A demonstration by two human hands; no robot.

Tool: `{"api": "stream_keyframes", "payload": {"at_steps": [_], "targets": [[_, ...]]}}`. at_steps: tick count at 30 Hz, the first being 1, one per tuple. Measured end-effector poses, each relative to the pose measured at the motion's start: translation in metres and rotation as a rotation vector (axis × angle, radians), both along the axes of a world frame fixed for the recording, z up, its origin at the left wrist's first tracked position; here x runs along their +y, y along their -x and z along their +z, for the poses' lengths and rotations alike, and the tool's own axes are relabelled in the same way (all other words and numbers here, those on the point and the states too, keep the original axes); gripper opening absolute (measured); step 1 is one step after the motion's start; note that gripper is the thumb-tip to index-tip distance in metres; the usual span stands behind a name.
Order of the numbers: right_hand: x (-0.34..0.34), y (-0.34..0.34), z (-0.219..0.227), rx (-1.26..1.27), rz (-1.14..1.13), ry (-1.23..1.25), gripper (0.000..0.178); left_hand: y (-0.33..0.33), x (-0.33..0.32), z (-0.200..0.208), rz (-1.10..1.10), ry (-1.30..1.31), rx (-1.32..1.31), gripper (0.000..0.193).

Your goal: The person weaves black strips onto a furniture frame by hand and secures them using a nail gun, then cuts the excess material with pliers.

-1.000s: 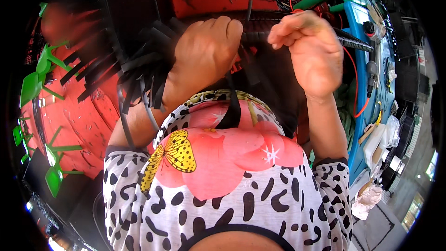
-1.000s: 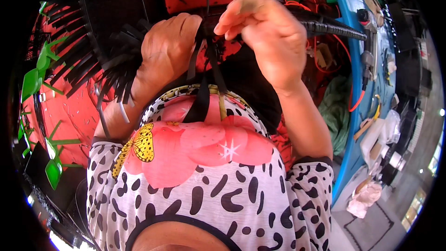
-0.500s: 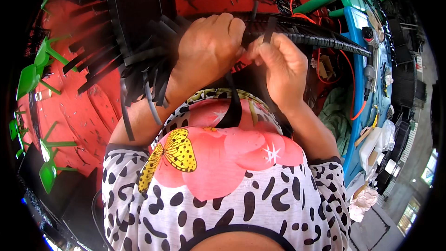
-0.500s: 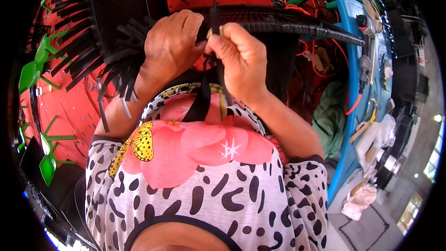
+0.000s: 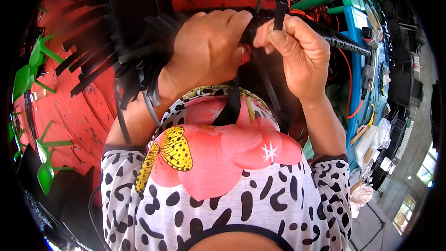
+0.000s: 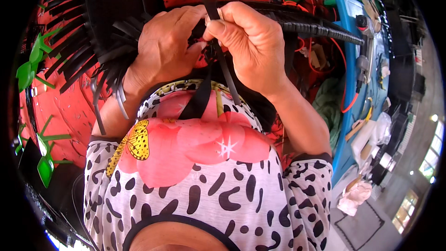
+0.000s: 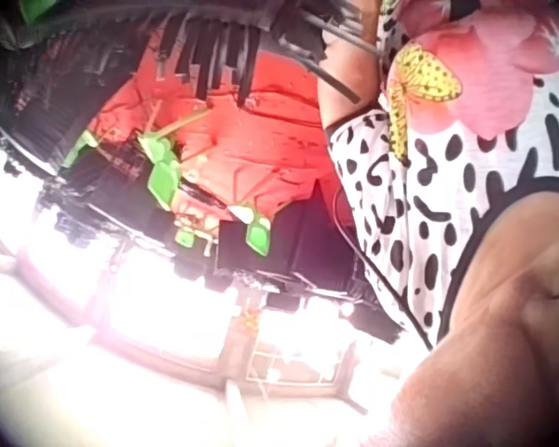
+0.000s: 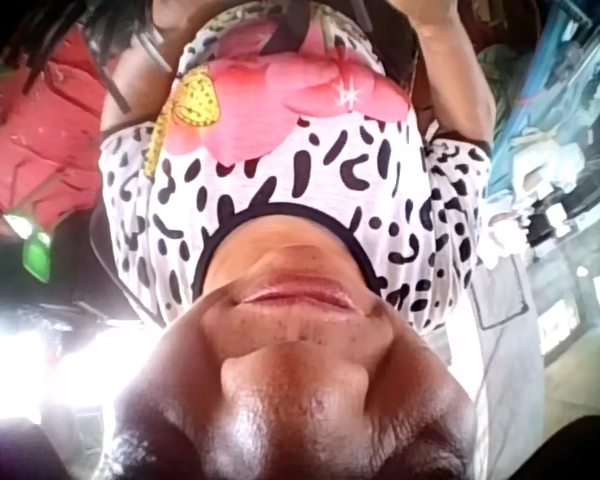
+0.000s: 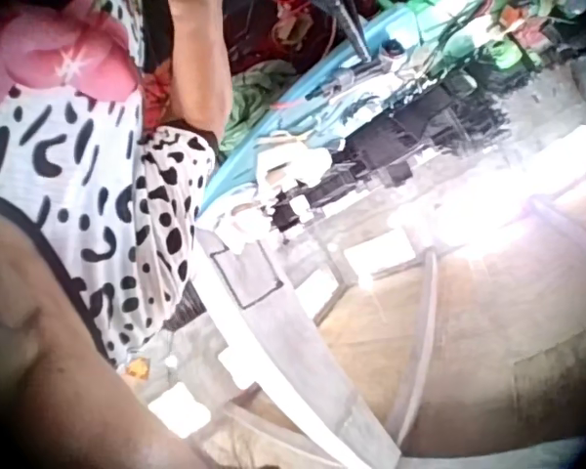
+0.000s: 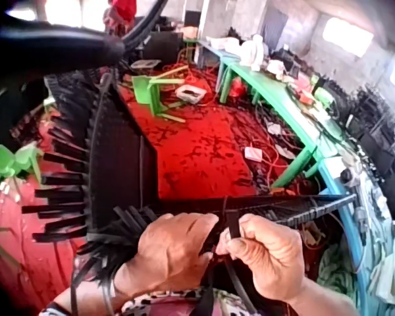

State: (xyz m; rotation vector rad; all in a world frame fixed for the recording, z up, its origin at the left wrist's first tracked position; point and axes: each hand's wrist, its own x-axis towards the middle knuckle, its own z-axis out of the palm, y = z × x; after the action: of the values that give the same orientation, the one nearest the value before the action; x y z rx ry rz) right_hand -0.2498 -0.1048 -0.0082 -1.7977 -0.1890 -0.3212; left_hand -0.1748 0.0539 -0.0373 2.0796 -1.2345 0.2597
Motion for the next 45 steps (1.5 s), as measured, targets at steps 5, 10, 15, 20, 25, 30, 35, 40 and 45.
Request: {"api": "stream_keyframes", "payload": {"at_steps": [5, 10, 15, 20, 25, 30, 35, 40, 45], "targets": [[-0.008, 0.005, -0.01, -0.165, -0.047, -0.129, 0.012, 0.002, -0.003, -0.006, 0.025, -0.051, 0.019, 0.057], [-0.024, 0.031, -0.027, -0.186, -0.08, 0.483, 0.031, 0.0, -0.006, 0.001, 0.018, -0.039, 0.302, 0.055], [-0.013, 0.025, -0.046, -0.422, -0.016, 0.684, 0.031, -0.001, -0.006, 0.0, -0.013, -0.009, 0.403, 0.055], [-0.012, 0.014, -0.037, -0.512, -0.002, 0.753, 0.025, -0.011, -0.016, -0.001, 0.021, 0.017, 0.488, 0.046], [-0.014, 0.01, -0.031, -0.446, 0.058, 0.603, 0.021, -0.009, -0.02, -0.005, 0.089, 0.092, 0.503, 0.03], [-0.026, -0.002, -0.019, -0.462, 0.118, 0.667, 0.018, 0.002, -0.013, -0.003, 0.086, 0.137, 0.396, 0.019], [-0.034, -0.035, -0.004, -0.56, 0.291, 0.772, 0.013, 0.007, -0.004, -0.004, 0.108, 0.276, 0.36, 0.012], [-0.035, -0.047, -0.014, -0.313, 0.309, 0.57, 0.019, 0.005, -0.005, -0.01, 0.078, 0.326, 0.208, 0.014], [-0.038, -0.053, -0.023, -0.25, 0.279, 0.532, 0.014, 0.006, -0.004, -0.009, 0.098, 0.274, 0.129, 0.016]]}}
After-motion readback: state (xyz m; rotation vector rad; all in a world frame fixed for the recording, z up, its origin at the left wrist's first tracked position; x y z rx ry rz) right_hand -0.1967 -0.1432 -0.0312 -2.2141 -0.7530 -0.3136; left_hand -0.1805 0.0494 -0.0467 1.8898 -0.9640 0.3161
